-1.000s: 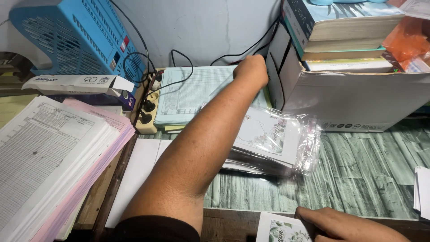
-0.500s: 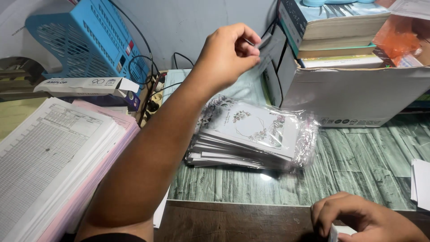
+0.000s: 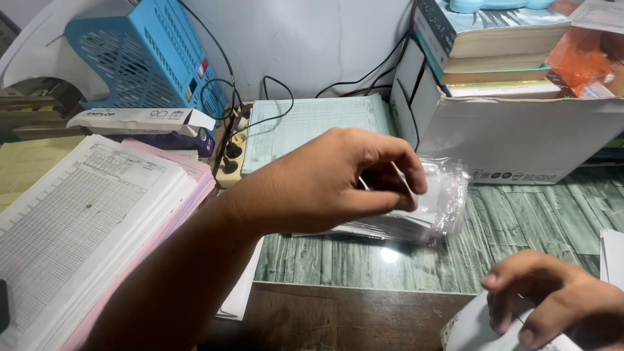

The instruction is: The person places invitation cards into clear plastic sleeves by hand and organizes them into a stack.

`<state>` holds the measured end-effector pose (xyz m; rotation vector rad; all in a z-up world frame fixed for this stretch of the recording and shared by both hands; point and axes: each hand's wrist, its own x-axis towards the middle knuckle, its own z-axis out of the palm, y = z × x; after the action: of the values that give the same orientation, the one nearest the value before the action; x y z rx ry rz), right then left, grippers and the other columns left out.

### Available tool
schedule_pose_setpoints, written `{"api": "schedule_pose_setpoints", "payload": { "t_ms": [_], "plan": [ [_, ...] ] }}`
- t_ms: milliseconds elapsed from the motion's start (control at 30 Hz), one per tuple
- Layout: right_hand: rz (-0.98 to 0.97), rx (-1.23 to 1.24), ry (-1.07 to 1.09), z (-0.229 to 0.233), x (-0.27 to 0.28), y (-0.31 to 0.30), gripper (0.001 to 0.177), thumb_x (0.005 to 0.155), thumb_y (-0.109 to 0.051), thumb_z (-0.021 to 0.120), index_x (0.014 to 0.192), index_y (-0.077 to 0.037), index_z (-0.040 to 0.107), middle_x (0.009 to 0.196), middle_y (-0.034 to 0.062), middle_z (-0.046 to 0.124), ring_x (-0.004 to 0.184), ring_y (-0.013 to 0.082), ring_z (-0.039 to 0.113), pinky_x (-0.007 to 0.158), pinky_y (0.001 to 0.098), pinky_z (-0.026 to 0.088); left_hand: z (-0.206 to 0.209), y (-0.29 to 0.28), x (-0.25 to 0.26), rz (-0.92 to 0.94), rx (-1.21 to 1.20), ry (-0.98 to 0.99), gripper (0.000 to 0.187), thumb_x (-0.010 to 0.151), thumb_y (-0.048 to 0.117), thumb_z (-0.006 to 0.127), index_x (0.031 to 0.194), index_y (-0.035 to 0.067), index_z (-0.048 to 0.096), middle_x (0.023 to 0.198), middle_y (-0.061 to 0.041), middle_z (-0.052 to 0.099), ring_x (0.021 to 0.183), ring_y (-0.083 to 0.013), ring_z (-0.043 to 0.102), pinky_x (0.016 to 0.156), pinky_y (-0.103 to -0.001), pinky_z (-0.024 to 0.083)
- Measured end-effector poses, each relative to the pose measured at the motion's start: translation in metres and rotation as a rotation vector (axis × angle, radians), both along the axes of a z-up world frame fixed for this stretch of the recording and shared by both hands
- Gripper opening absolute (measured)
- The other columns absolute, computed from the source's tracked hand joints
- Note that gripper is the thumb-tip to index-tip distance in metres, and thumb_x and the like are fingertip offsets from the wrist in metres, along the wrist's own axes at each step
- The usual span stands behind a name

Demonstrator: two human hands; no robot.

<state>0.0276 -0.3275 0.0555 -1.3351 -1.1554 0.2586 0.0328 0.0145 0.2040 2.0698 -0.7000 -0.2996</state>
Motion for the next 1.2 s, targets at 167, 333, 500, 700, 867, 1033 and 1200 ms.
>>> {"api": "schedule_pose_setpoints", "payload": {
  "t_ms": [167, 333, 500, 700, 867, 1033, 1200],
  "plan": [
    [-0.386, -0.363, -0.069, 0.017, -0.028, 0.015, 0.014, 0.062, -0.019, 0.092, 0.076, -0.018, 0.096, 0.159, 0.0024, 0.048, 0.081, 0.0099, 0.092, 0.062, 0.0224, 0.077, 0.002, -0.007, -0.016, -0.125, -0.072, 0.072, 0.020, 0.086, 0.007, 0.076, 0.104, 0.009, 0.068, 0.091, -0.005, 0.081, 0.087, -0.0105, 0.079, 0.079, -0.023, 0.066],
    [-0.558, -0.474, 0.081, 0.019, -0.035, 0.022, 0.044, 0.038, 0.006, 0.102, 0.079, -0.011, 0.105, 0.165, -0.0051, 0.055, 0.079, 0.0093, 0.093, 0.071, 0.0245, 0.081, 0.005, -0.013, -0.026, -0.204, -0.070, 0.115, 0.027, 0.082, 0.011, 0.079, 0.106, 0.012, 0.067, 0.092, -0.006, 0.079, 0.085, -0.0120, 0.077, 0.075, -0.026, 0.063],
    [-0.494, -0.373, -0.362, 0.035, -0.035, 0.041, 0.019, 0.077, -0.023, 0.076, 0.089, -0.022, 0.091, 0.110, 0.0027, 0.089, 0.096, 0.0081, 0.094, 0.085, 0.0200, 0.069, 0.000, -0.015, -0.022, -0.203, -0.117, 0.115, 0.026, 0.083, 0.009, 0.080, 0.106, 0.010, 0.069, 0.092, -0.002, 0.073, 0.088, -0.0113, 0.072, 0.079, -0.025, 0.061],
    [-0.259, -0.022, -0.087, 0.001, -0.014, 0.025, 0.032, 0.089, -0.028, 0.074, 0.106, -0.002, 0.081, 0.113, 0.0182, 0.083, 0.101, 0.0272, 0.090, 0.087, 0.0345, 0.080, -0.006, -0.007, -0.017, -0.134, -0.185, 0.044, 0.028, 0.091, 0.020, 0.069, 0.116, 0.007, 0.069, 0.110, -0.006, 0.078, 0.101, -0.0128, 0.076, 0.088, -0.025, 0.064],
    [-0.319, -0.100, -0.027, -0.029, -0.007, -0.006, 0.039, 0.076, -0.001, 0.071, 0.114, -0.002, 0.079, 0.120, 0.0182, 0.082, 0.105, 0.0263, 0.089, 0.093, 0.0365, 0.074, -0.011, 0.002, -0.032, -0.045, -0.297, 0.224, 0.054, 0.078, 0.026, 0.075, 0.127, 0.008, 0.063, 0.111, -0.009, 0.075, 0.104, -0.0170, 0.074, 0.092, -0.028, 0.063],
    [-0.593, 0.027, 0.421, -0.063, -0.022, -0.003, 0.024, 0.073, 0.008, 0.071, 0.095, 0.010, 0.080, 0.110, 0.0296, 0.080, 0.108, 0.0420, 0.082, 0.079, 0.0543, 0.075, -0.065, -0.008, -0.039, 0.092, -0.648, 0.456, 0.063, 0.069, 0.014, 0.082, 0.126, 0.000, 0.061, 0.124, -0.022, 0.072, 0.124, -0.0279, 0.069, 0.108, -0.038, 0.060],
    [-0.665, -0.114, 0.487, -0.071, -0.024, 0.002, 0.026, 0.075, 0.007, 0.073, 0.099, 0.005, 0.083, 0.115, 0.0271, 0.081, 0.114, 0.0362, 0.075, 0.085, 0.0506, 0.064, -0.102, -0.011, -0.047, 0.159, -0.771, 0.562, 0.040, 0.083, -0.002, 0.076, 0.120, -0.001, 0.063, 0.118, -0.027, 0.074, 0.101, -0.0332, 0.076, 0.086, -0.036, 0.065]
  ]
}}
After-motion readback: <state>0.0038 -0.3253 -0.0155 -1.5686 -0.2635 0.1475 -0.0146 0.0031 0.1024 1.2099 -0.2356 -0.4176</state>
